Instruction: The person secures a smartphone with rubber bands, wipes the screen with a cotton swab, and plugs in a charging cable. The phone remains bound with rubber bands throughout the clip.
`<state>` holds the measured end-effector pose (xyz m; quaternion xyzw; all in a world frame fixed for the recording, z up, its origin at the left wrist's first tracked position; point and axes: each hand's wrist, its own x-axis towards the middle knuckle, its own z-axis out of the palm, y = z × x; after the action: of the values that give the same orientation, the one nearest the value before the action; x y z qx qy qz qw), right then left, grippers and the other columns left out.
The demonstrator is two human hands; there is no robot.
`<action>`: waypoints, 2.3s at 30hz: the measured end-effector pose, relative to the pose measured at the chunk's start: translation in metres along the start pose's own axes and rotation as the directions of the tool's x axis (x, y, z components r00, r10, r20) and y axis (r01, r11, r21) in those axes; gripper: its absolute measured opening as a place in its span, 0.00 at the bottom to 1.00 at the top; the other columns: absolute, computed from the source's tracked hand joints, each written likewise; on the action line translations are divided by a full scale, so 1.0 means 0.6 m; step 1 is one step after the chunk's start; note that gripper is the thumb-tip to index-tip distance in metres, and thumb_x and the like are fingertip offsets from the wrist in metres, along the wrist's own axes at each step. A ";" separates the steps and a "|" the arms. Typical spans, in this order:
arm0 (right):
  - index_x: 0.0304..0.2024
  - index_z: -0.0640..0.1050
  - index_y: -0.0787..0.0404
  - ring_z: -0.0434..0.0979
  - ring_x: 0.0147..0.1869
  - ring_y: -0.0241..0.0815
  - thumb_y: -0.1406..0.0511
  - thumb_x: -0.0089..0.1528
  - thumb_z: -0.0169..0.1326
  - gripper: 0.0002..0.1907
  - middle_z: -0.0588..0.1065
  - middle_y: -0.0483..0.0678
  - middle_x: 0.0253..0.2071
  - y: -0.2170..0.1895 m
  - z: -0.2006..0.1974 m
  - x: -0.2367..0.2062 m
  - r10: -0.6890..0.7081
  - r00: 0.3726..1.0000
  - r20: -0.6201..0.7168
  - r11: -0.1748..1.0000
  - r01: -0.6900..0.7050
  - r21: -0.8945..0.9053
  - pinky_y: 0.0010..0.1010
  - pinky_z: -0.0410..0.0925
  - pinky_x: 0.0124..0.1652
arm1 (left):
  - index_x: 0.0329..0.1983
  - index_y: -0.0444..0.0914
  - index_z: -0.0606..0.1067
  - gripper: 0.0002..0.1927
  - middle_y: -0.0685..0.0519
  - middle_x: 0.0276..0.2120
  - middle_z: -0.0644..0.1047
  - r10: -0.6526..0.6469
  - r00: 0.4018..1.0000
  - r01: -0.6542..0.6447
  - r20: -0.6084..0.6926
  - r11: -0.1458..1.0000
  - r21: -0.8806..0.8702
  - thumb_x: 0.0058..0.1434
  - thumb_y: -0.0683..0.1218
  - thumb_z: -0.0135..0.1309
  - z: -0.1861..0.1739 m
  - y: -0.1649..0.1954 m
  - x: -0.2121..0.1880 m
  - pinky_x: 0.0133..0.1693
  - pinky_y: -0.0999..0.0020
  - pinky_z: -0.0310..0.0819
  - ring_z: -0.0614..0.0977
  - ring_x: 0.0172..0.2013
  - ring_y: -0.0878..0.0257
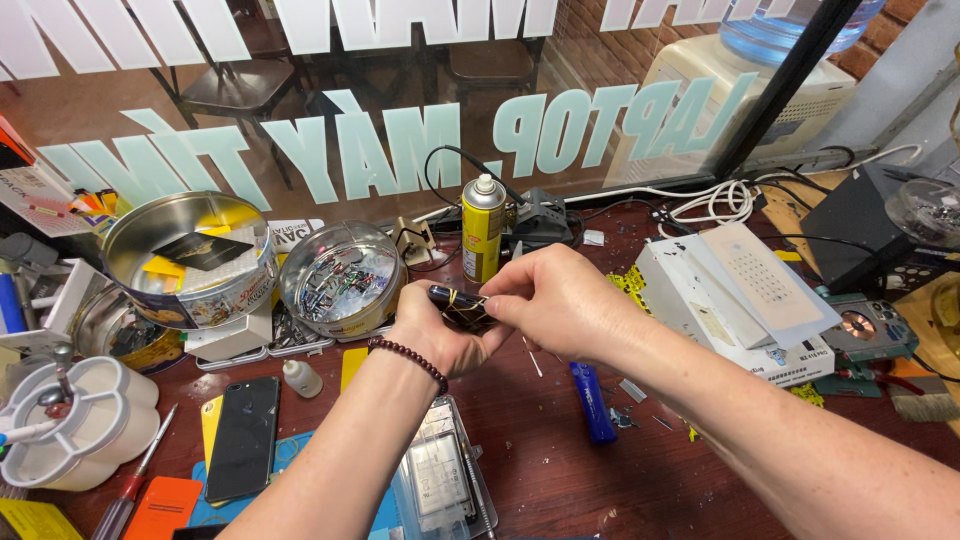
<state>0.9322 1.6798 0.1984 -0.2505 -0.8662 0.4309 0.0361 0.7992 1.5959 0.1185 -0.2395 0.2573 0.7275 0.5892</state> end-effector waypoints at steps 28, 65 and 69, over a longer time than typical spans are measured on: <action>0.44 0.85 0.60 0.75 0.24 0.29 0.63 0.60 0.60 0.12 0.81 0.43 0.27 0.025 0.017 0.001 -0.096 0.992 -0.084 0.980 0.108 0.166 0.23 0.70 0.24 | 0.50 0.31 0.71 0.24 0.39 0.45 0.78 0.059 0.997 -0.060 -0.055 0.998 -0.026 0.67 0.53 0.33 0.009 0.012 -0.001 0.46 0.48 0.80 0.82 0.43 0.46; 0.45 0.83 0.66 0.76 0.29 0.35 0.71 0.61 0.58 0.10 0.79 0.47 0.29 0.404 0.201 0.136 0.433 0.894 0.113 0.846 -0.446 0.294 0.30 0.70 0.30 | 0.56 0.28 0.69 0.25 0.37 0.49 0.74 0.170 0.980 -0.194 -0.103 0.930 -0.313 0.65 0.52 0.42 -0.066 0.090 -0.033 0.47 0.43 0.80 0.79 0.48 0.43; 0.46 0.82 0.65 0.75 0.30 0.35 0.70 0.62 0.57 0.11 0.78 0.46 0.30 0.410 0.214 0.142 0.430 0.884 0.185 0.827 -0.468 0.311 0.30 0.71 0.30 | 0.56 0.28 0.69 0.26 0.37 0.49 0.75 0.159 0.981 -0.187 -0.112 0.929 -0.319 0.65 0.53 0.43 -0.054 0.088 -0.030 0.47 0.44 0.80 0.79 0.48 0.43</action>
<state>0.9213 1.7496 -0.0829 -0.4133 -0.6938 0.5857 -0.0690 0.7525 1.5523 0.1105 -0.3412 0.1774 0.7985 0.4632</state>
